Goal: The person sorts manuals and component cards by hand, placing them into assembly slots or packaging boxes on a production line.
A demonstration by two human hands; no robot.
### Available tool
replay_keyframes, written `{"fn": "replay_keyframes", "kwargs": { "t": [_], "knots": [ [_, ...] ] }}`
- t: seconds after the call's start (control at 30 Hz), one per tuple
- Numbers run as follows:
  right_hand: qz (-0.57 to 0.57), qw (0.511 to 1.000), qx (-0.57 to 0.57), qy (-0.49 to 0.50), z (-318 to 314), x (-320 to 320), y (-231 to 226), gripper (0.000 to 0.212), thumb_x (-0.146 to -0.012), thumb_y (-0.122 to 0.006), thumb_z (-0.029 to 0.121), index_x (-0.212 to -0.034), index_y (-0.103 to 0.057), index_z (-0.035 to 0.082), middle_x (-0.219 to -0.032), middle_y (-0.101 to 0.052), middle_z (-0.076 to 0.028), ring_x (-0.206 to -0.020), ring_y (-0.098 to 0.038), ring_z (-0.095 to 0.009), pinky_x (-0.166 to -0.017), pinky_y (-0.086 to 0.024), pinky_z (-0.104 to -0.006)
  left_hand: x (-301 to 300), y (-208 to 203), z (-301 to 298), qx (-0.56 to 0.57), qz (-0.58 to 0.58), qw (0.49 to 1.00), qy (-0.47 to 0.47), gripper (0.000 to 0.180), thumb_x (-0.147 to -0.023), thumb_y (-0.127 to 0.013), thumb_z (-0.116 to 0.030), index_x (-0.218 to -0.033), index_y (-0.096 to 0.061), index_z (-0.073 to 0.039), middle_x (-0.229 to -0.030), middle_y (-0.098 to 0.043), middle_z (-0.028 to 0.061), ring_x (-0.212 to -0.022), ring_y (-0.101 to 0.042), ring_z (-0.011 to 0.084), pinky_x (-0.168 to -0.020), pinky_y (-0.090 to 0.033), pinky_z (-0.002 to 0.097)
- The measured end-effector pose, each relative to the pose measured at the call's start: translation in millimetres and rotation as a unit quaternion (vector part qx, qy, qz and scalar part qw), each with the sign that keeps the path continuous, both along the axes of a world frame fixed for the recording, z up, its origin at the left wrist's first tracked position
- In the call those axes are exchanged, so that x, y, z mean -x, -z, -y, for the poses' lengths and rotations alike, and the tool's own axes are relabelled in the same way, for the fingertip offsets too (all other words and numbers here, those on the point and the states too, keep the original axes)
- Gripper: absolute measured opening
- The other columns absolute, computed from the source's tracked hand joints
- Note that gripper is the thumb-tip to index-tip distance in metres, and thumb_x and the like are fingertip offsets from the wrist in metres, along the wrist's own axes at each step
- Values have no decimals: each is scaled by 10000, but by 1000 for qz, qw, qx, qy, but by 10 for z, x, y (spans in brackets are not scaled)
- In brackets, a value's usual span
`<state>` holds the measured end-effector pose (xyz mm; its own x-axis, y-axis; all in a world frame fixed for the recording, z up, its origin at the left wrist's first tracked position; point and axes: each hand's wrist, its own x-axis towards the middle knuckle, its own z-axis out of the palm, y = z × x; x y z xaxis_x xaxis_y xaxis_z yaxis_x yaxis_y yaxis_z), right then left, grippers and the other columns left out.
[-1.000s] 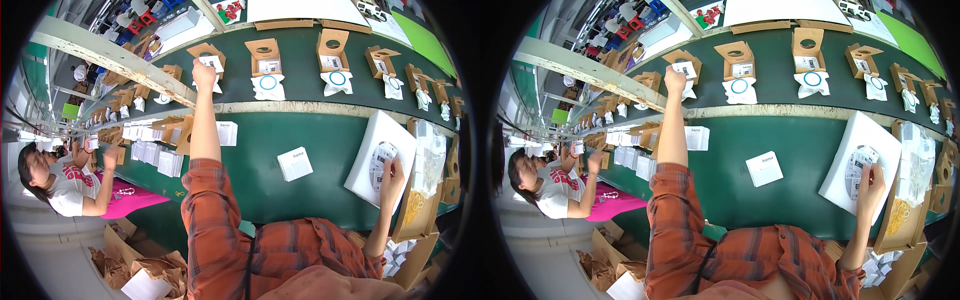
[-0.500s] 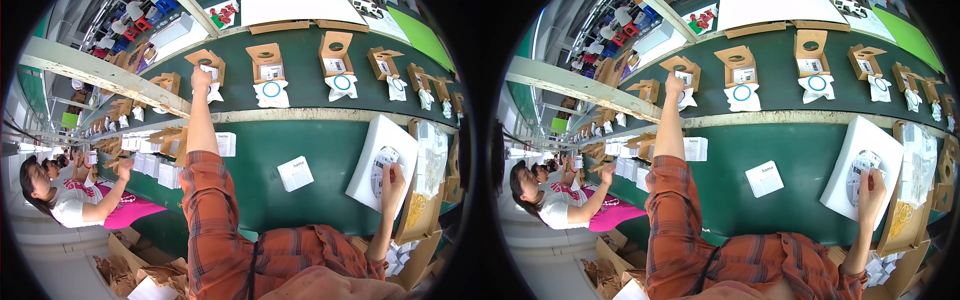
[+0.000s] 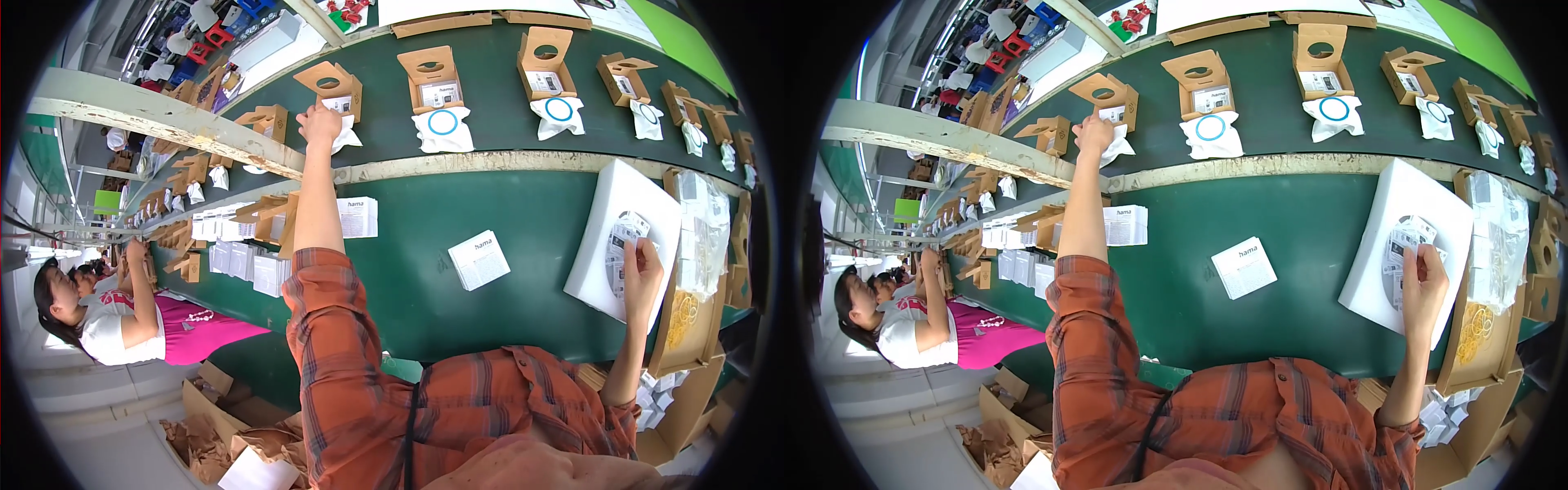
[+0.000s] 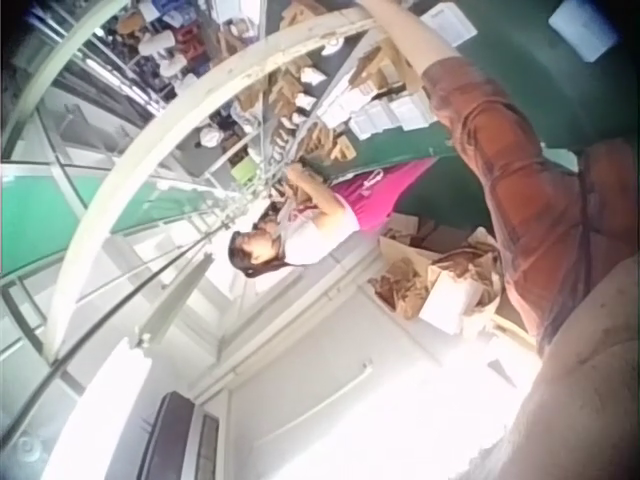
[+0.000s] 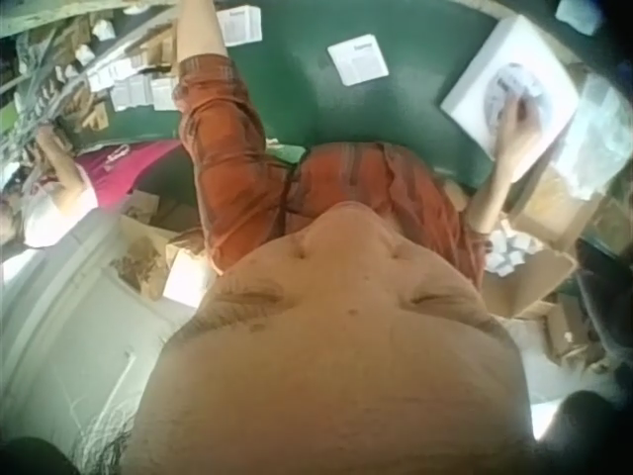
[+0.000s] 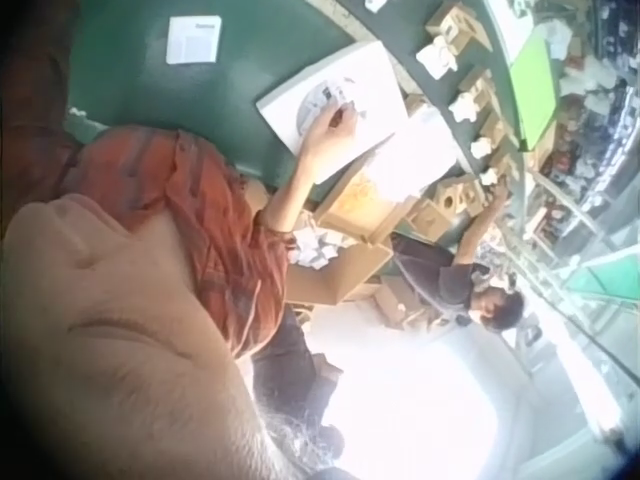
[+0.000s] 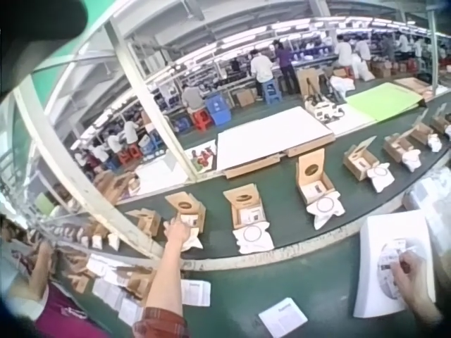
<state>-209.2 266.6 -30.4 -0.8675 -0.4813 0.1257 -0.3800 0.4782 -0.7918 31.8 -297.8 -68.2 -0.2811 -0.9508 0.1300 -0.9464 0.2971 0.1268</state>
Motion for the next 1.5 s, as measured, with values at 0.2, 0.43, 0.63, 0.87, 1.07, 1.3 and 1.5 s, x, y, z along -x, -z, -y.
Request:
{"fn": "replay_keyframes", "kwargs": {
  "t": [0.2, 0.43, 0.63, 0.87, 1.07, 1.3, 1.5],
  "knots": [
    [-3, 1000, -22, 10, -17, -17, -13, 170, -917, -614, 77, -817, -508, -11, -647, -404, -4, -621, -353, -65, -545, -321, -230, -60, 121, -64, 51, -12, 997, 50, 384, -914, -496, -316, -1212, -645, -124, -1388, -478, 121, -1275, -354, 388, -1009, -349, 571],
    [2, 999, -24, 28, -14, -35, -53, 153, -919, -628, 104, -853, -563, -18, -644, -461, 3, -612, -395, -45, -539, -340, -216, 55, -424, -1020, -45, -174, 961, 212, 280, -886, -596, -226, -1107, -655, -65, -1171, -628, 149, -1093, -565, 335, -932, -459, 428],
    [17, 999, 18, 38, -15, 12, 16, 210, -949, -611, 168, -818, -558, 13, -593, -456, 23, -576, -417, -32, -529, -336, -205, -157, -660, -2937, -187, -140, 883, 407, 493, -821, -715, -277, -1214, -577, -11, -1241, -580, 187, -1129, -552, 306, -956, -452, 389],
    [22, 999, 23, 31, -52, -15, -26, 205, -948, -615, 164, -818, -548, 19, -600, -457, 22, -573, -425, -30, -534, -350, -206, -298, -450, -3506, -131, -55, 905, 400, 711, -728, -779, -298, -1265, -500, 76, -1326, -512, 209, -1222, -468, 341, -976, -425, 440],
    [26, 999, 34, 6, -77, -8, 5, 188, -949, -618, 155, -852, -562, 5, -643, -481, 21, -582, -446, -26, -540, -370, -193, -326, -461, -3637, -112, -72, 913, 386, 662, -757, -763, -265, -1289, -499, 30, -1339, -516, 198, -1238, -474, 345, -1003, -411, 442],
    [24, 999, 27, -1, -90, -19, -20, 184, -956, -613, 169, -882, -588, 3, -662, -514, 19, -585, -451, -29, -545, -378, -192, -307, -437, -3704, -116, -106, 915, 373, 659, -752, -763, -212, -1306, -481, 6, -1350, -507, 179, -1252, -465, 344, -1019, -393, 443],
    [21, 1000, 21, -1, -87, -26, -20, 184, -953, -618, 170, -881, -589, 3, -662, -532, 15, -587, -466, -30, -544, -387, -194, -316, -413, -3773, -83, -107, 914, 381, 613, -771, -741, -166, -1304, -490, 2, -1374, -492, 164, -1305, -421, 347, -1047, -365, 449]
  ]
}}
